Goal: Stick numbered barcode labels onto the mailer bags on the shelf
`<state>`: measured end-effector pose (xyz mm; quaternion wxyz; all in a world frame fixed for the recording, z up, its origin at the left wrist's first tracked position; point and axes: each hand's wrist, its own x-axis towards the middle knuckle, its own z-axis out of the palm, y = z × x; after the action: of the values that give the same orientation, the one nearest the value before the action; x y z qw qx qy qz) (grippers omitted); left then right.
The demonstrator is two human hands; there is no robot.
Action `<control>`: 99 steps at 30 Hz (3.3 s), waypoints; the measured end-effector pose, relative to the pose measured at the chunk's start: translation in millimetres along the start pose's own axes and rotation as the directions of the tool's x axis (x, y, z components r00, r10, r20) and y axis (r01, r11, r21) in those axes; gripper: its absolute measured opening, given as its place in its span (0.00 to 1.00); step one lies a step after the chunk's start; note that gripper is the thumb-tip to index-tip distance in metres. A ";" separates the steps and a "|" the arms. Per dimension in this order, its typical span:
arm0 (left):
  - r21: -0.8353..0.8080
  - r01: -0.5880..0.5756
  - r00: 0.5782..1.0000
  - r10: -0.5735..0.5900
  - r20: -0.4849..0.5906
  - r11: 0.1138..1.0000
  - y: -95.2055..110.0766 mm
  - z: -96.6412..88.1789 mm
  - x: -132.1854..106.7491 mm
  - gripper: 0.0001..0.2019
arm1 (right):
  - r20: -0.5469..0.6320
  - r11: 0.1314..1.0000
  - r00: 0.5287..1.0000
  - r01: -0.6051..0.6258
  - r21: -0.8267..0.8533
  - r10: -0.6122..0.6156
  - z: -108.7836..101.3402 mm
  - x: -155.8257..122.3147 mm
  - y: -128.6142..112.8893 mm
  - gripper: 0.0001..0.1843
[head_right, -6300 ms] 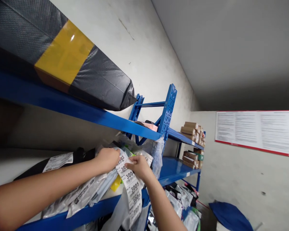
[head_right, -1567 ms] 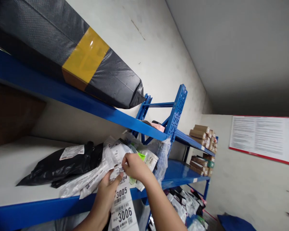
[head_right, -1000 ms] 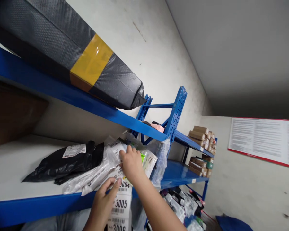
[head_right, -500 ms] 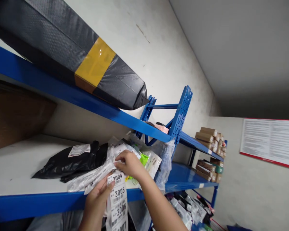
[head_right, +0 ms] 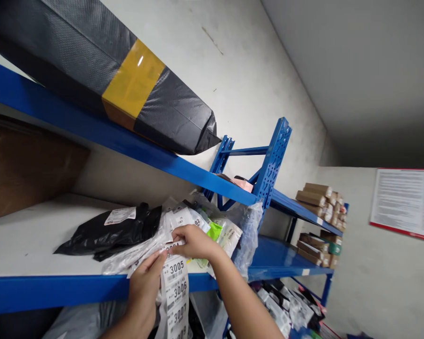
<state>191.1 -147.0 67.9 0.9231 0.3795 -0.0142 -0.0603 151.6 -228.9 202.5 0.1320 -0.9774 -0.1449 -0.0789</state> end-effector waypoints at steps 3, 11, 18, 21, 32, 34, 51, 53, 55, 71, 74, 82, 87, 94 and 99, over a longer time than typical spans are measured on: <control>-0.002 0.025 1.000 -0.025 0.013 1.000 -0.5 6.8 4.0 0.12 | -0.062 0.998 0.997 -0.054 -0.042 0.052 1.0 2.5 0.2 0.08; 0.105 -0.019 0.998 0.012 0.062 0.994 5.9 8.8 12.2 0.13 | -0.129 0.973 0.988 -0.112 -0.201 0.087 6.4 12.0 -2.9 0.03; 0.153 0.054 0.994 -0.068 0.091 0.987 13.0 13.1 18.2 0.07 | -0.113 0.871 0.981 -0.190 -0.453 0.156 7.5 22.9 -10.3 0.03; 0.188 0.027 0.994 -0.047 0.102 0.982 12.8 11.3 19.3 0.10 | -0.073 0.829 0.985 -0.173 -0.532 0.159 6.4 27.9 -13.9 0.03; 0.325 0.029 0.982 -0.088 0.166 0.945 23.1 3.8 8.7 0.19 | -0.027 0.761 0.989 -0.128 -0.635 0.144 10.9 29.7 -18.7 0.09; 0.336 0.072 0.969 -0.146 0.201 0.939 24.2 1.9 2.4 0.17 | -0.048 0.750 0.989 -0.140 -0.647 0.142 11.7 28.8 -19.3 0.10; 0.379 -0.328 0.807 0.048 0.589 0.865 31.5 -51.9 -11.7 0.20 | -0.173 0.811 0.981 -0.171 -0.559 0.088 -2.7 19.3 -6.6 0.04; 0.426 -0.333 0.813 0.027 0.582 0.841 34.5 -55.2 -11.4 0.22 | -0.209 0.812 0.976 -0.174 -0.557 0.066 -6.0 13.2 -9.9 0.06; 0.498 -0.449 0.828 0.135 0.544 0.742 36.7 -57.2 -10.3 0.21 | -0.278 0.810 0.960 -0.189 -0.556 0.033 -6.9 8.0 -15.7 0.10; 0.450 -0.531 0.847 0.434 0.307 0.718 19.1 -28.0 -10.2 0.22 | -0.170 0.995 0.984 0.064 0.074 -0.050 11.5 -5.2 -9.2 0.15; 0.361 -0.360 0.926 0.284 0.248 0.860 30.8 -15.7 -12.4 0.26 | -0.194 0.982 0.980 0.000 0.187 0.037 11.2 -4.1 -8.4 0.23; 0.222 -0.216 0.956 0.160 0.244 0.951 26.9 -6.9 -11.2 0.22 | -0.074 0.849 0.963 -0.190 0.493 0.258 10.8 -5.6 -8.1 0.27; 0.240 -0.164 0.982 0.135 0.129 0.957 32.1 -1.8 -9.8 0.29 | -0.122 0.907 0.942 -0.257 0.334 0.312 14.4 -3.8 -20.5 0.09; 0.089 -0.134 0.982 0.120 0.147 0.987 24.0 -3.2 -9.8 0.26 | -0.141 0.949 0.939 -0.303 0.091 0.313 9.4 4.1 -27.2 0.05; -0.019 -0.013 0.978 0.017 0.209 1.000 21.3 -6.6 -7.4 0.25 | -0.070 0.954 0.957 -0.269 0.135 0.280 1.1 10.0 -27.1 0.05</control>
<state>186.4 -126.4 78.3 0.9202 0.3630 -0.1134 -0.0929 152.9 -201.0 209.7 0.2082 -0.9736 -0.0060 -0.0937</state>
